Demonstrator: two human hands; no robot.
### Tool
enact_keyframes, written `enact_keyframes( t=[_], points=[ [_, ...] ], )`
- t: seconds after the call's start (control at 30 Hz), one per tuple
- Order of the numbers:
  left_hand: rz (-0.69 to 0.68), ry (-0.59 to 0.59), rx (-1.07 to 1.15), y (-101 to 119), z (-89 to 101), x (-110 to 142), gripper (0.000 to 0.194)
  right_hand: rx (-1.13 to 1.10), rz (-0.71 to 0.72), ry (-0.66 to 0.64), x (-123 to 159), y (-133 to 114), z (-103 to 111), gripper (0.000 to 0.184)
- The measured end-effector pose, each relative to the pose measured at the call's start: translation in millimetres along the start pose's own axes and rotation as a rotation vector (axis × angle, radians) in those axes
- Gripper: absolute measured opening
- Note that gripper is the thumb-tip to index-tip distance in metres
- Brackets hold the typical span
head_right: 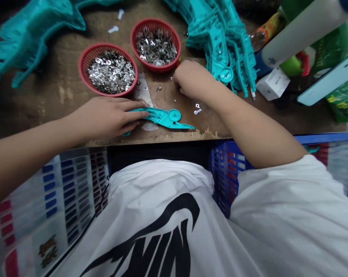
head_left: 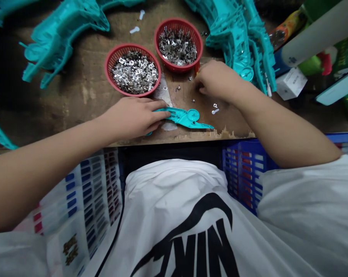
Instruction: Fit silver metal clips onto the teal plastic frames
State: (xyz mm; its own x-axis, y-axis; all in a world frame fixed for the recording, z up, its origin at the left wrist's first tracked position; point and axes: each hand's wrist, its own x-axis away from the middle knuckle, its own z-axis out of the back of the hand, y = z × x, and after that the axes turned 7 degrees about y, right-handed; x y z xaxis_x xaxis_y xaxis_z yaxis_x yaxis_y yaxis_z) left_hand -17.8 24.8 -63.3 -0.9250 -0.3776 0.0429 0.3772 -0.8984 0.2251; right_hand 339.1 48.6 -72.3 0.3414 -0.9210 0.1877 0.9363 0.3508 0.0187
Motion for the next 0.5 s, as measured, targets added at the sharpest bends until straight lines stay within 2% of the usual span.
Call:
enact_keyframes(
  t=[0.03, 0.1, 0.2, 0.27, 0.37, 0.5],
  points=[
    [-0.002, -0.01, -0.002, 0, 0.5, 0, 0.057, 0.042, 0.013, -0.033, 3, -9, 12, 0.028],
    [0.007, -0.025, 0.007, 0, 1.1, 0, 0.059, 0.028, 0.015, 0.004, 10, -23, 36, 0.036],
    [0.043, -0.021, 0.049, 0, 0.5, -1, 0.062, -0.092, 0.013, 0.158, 23, -34, 64, 0.048],
    [0.046, -0.006, 0.06, 0, -0.8, 0, 0.063, -0.189, -0.031, 0.266, 30, -36, 73, 0.052],
    [0.011, 0.032, 0.048, -1, -3.0, 0, 0.059, -0.294, -0.125, 0.314, 32, -35, 73, 0.057],
    [-0.017, 0.056, 0.054, -4, -3.7, 1, 0.056, -0.372, -0.189, 0.236, 23, -37, 55, 0.068]
  ],
)
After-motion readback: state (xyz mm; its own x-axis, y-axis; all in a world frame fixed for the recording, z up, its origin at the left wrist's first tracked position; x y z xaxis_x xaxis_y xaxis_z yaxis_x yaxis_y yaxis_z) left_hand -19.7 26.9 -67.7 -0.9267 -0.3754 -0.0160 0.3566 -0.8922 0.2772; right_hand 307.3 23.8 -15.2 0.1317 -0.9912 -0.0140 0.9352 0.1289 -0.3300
